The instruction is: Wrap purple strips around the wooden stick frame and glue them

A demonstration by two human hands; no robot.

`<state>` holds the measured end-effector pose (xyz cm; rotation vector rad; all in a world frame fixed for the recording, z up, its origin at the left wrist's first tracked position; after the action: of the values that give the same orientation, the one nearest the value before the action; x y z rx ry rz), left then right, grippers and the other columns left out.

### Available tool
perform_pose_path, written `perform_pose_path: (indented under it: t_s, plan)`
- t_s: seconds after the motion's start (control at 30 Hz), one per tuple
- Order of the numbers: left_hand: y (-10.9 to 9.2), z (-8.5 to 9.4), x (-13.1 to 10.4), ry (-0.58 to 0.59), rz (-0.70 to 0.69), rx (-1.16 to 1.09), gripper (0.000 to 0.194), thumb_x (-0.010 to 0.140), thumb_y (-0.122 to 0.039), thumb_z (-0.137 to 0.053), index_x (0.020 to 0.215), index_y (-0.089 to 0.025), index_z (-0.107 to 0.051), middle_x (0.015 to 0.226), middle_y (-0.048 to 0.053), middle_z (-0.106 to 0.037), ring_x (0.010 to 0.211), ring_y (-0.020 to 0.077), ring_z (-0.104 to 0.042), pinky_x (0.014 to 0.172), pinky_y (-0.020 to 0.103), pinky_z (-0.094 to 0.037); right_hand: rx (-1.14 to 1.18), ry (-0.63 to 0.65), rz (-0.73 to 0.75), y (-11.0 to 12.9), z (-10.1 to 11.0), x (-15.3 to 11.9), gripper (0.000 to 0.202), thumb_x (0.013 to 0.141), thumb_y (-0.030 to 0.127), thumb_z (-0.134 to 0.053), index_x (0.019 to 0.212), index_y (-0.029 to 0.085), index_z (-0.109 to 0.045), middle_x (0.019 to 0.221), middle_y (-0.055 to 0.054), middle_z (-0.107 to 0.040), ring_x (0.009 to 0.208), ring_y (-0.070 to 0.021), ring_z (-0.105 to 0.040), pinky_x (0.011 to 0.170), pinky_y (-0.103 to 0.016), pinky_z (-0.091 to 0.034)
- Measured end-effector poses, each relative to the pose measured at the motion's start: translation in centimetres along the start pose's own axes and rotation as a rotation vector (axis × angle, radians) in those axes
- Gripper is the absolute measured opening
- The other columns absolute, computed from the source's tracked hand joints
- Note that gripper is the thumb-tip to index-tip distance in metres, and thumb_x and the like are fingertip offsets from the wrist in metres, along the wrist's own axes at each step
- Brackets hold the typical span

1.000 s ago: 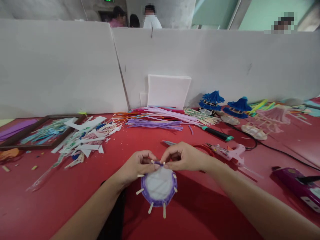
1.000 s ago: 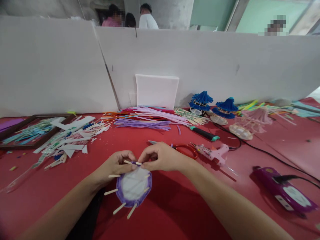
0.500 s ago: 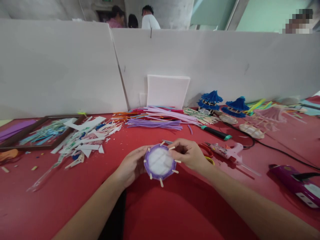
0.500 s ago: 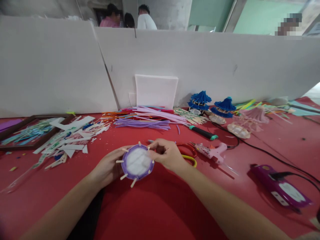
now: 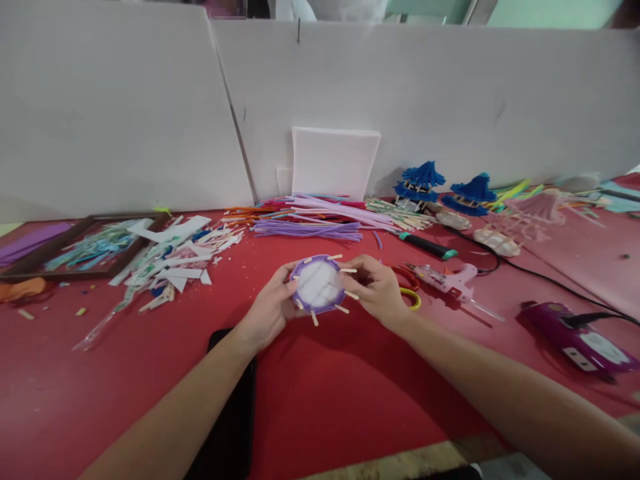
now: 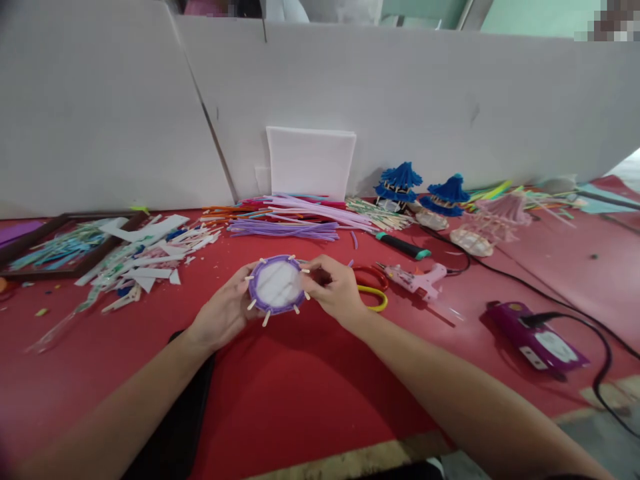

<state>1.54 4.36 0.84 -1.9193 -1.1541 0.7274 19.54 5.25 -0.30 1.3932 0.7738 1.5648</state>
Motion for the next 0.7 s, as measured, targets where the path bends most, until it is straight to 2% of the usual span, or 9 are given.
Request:
perform_pose_path:
  t_s: [0.13, 0.23, 0.3, 0.37, 0.53, 0.7]
  plan:
    - [-0.8, 0.7, 0.0, -0.135, -0.145, 0.08, 0.034, 0.066, -0.031, -0.063, 0.095, -0.014, -0.068, 0.102, 0.011, -0.069, 0.083, 0.0233, -0.063, 0.062, 0.03, -0.051, -0.014, 0.067, 0.02, 0.1, -0.4, -0.4, 0.014, 0.074, 0.033, -0.066, 0.078, 0.019, -0.065, 0.059, 0.001, -0.06, 0.047, -0.0097, -0.047, 0.045, -0.023, -0.038]
    - [-0.6, 1.2, 0.4, -0.214, -0.021, 0.224, 0.029, 0.065, -0.026, -0.06, 0.087, -0.013, -0.072, 0.083, 0.008, -0.073, 0.067, 0.0179, -0.062, 0.054, 0.025, -0.046, -0.008, 0.153, 0.027, 0.1, -0.7, -0.5, 0.016, 0.073, 0.034, -0.067, 0.078, 0.019, -0.067, 0.063, 0.0, -0.062, 0.048, -0.0091, -0.047, 0.045, -0.023, -0.037]
    - [-0.5, 1.2, 0.6, -0.207, 0.033, 0.255, 0.024, 0.063, -0.021, -0.061, 0.082, -0.012, -0.074, 0.078, 0.007, -0.073, 0.065, 0.0158, -0.062, 0.052, 0.022, -0.044, -0.005, 0.185, 0.026, -0.1, -0.8, -0.5, 0.017, 0.073, 0.035, -0.068, 0.078, 0.019, -0.068, 0.064, 0.0, -0.062, 0.047, -0.0089, -0.046, 0.045, -0.023, -0.037]
    - [-0.6, 1.1, 0.8, -0.181, 0.045, 0.251, 0.025, 0.061, -0.018, -0.063, 0.083, -0.013, -0.074, 0.082, 0.006, -0.073, 0.068, 0.0153, -0.062, 0.055, 0.022, -0.045, -0.005, 0.179, 0.016, -0.2, -0.6, -0.4, 0.018, 0.073, 0.036, -0.067, 0.079, 0.019, -0.067, 0.062, 0.0, -0.061, 0.047, -0.0091, -0.046, 0.045, -0.023, -0.037]
    - [-1.2, 1.2, 0.8, -0.119, 0.066, 0.244, 0.027, 0.063, -0.018, -0.064, 0.088, -0.016, -0.074, 0.089, 0.006, -0.073, 0.074, 0.0148, -0.063, 0.063, 0.023, -0.049, -0.031, 0.112, -0.001, -0.5, -0.1, -0.3, 0.022, 0.075, 0.039, -0.066, 0.082, 0.019, -0.064, 0.06, 0.001, -0.059, 0.05, -0.0107, -0.048, 0.048, -0.024, -0.038]
    - [-1.2, 1.7, 0.5, -0.069, 0.116, 0.34, 0.025, 0.066, -0.02, -0.072, 0.09, -0.015, -0.074, 0.085, 0.006, -0.073, 0.071, 0.0135, -0.063, 0.068, 0.026, -0.05, -0.06, 0.126, 0.016, -0.6, -0.3, -0.4, 0.021, 0.075, 0.039, -0.065, 0.081, 0.019, -0.066, 0.061, 0.0, -0.06, 0.05, -0.0109, -0.047, 0.048, -0.024, -0.038]
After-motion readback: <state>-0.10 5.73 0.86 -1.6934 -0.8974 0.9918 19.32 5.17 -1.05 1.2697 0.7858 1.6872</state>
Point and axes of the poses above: each hand's wrist, its own x-axis towards the middle knuckle, its own z-axis out of the back of the hand, y = z × x, the point moved 4 cm from there along x, towards the middle knuckle
